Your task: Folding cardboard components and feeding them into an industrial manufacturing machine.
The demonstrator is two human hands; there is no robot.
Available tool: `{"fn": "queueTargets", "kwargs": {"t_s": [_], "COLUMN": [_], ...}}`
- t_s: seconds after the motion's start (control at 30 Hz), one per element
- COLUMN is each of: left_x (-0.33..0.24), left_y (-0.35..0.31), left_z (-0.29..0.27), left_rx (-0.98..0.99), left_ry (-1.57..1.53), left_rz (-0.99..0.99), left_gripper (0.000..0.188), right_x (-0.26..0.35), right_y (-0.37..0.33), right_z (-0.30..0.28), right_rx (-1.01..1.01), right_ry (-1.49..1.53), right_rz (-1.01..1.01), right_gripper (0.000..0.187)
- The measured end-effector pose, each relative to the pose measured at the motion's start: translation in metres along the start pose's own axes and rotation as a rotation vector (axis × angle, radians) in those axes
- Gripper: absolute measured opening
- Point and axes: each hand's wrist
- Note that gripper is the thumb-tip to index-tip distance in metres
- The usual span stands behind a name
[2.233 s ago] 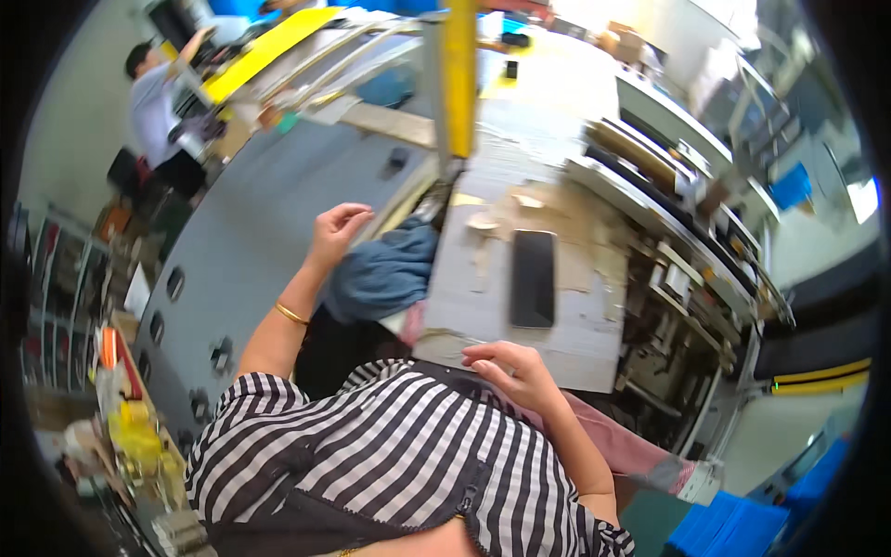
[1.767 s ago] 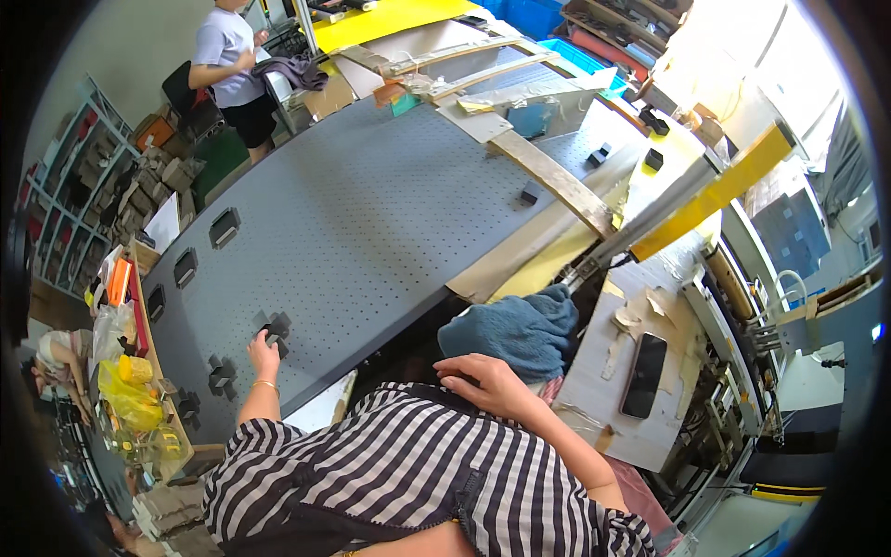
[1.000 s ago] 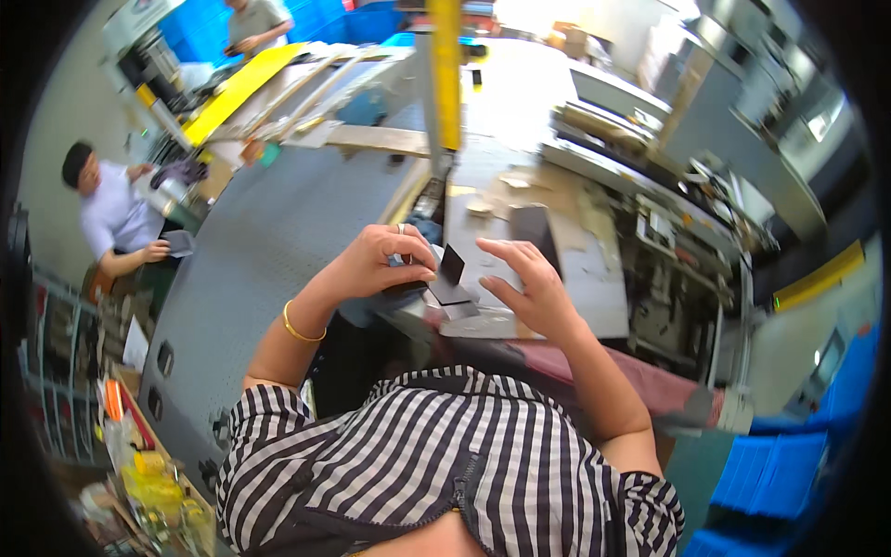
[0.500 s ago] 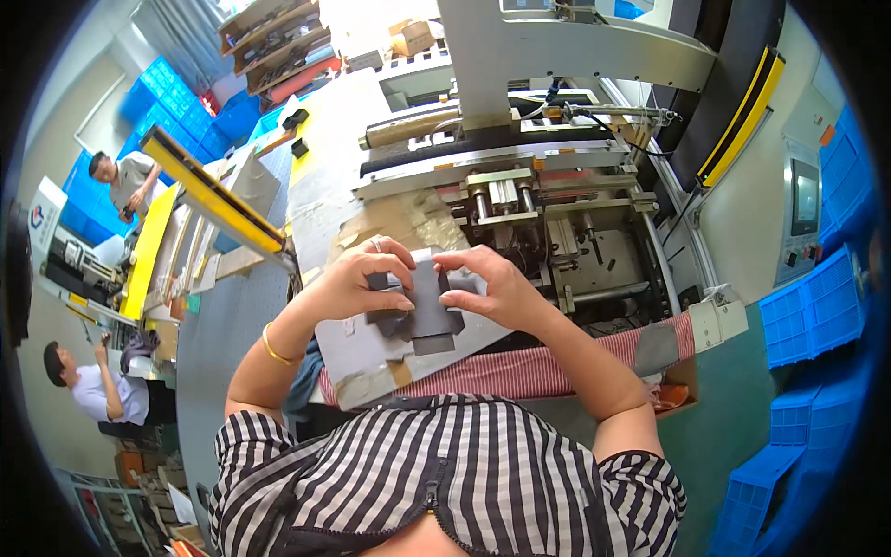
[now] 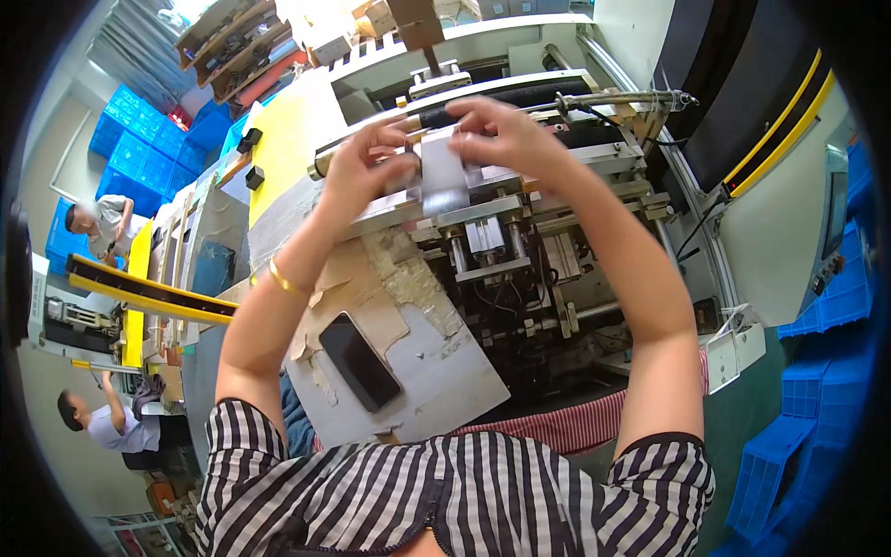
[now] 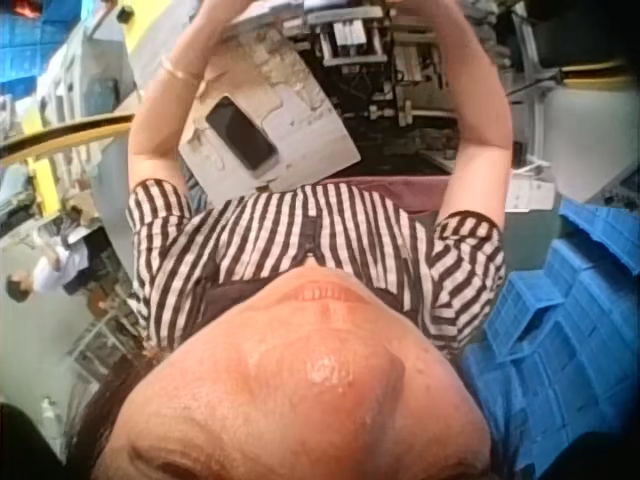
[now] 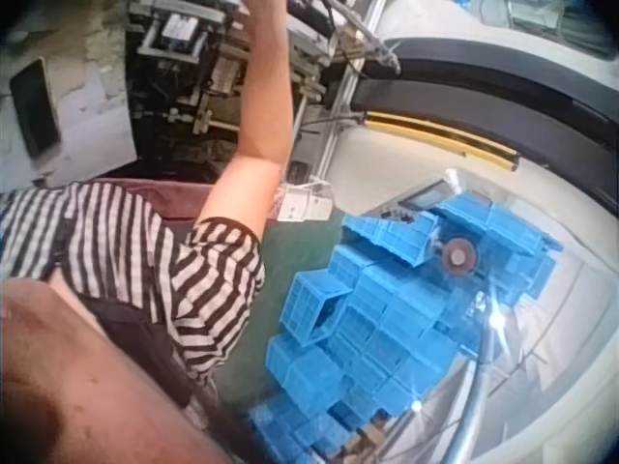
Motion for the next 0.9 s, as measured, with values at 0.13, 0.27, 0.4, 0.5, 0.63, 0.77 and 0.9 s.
{"fn": "queueTargets", "kwargs": {"t_s": [0.13, 0.27, 0.4, 0.5, 0.63, 0.77, 0.9], "left_x": [-0.007, -0.025, -0.02, -0.028, -0.026, -0.019, 0.027], "left_y": [0.084, 0.121, 0.112, 0.023, -0.127, -0.296, -0.483], "left_z": [-0.021, -0.03, -0.023, -0.016, -0.031, -0.086, -0.152], "left_rx": [-0.082, -0.118, -0.236, -0.182, 0.026, -0.265, -0.867], "left_ry": [0.097, 0.507, 0.477, 0.369, 0.395, 0.172, 0.304], "left_rz": [-0.017, 0.265, 0.313, 0.243, 0.202, -0.122, -0.41], "left_gripper": [0.071, 0.085, 0.094, 0.089, 0.056, 0.022, 0.015], "right_x": [-0.017, -0.007, 0.015, 0.055, 0.036, 0.073, 0.095], "right_y": [0.072, 0.1, 0.092, 0.025, -0.105, -0.177, -0.198], "right_z": [-0.049, -0.071, -0.056, 0.022, 0.155, 0.253, 0.319], "right_rx": [-0.08, -0.118, -0.325, -0.525, 0.134, 0.54, 0.684], "right_ry": [-0.033, -0.34, -0.219, 0.113, -0.121, 0.082, 0.168], "right_rz": [-0.071, -0.323, -0.373, -0.344, -0.146, -0.013, 0.063], "right_gripper": [0.052, 0.057, 0.049, 0.037, 0.019, 0.019, 0.023]}}
Point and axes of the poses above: each hand's wrist, its own y-axis towards the middle knuckle, its own z-axis out of the palm, x = y × z, and after that the axes turned 6 degrees about -z, right-handed
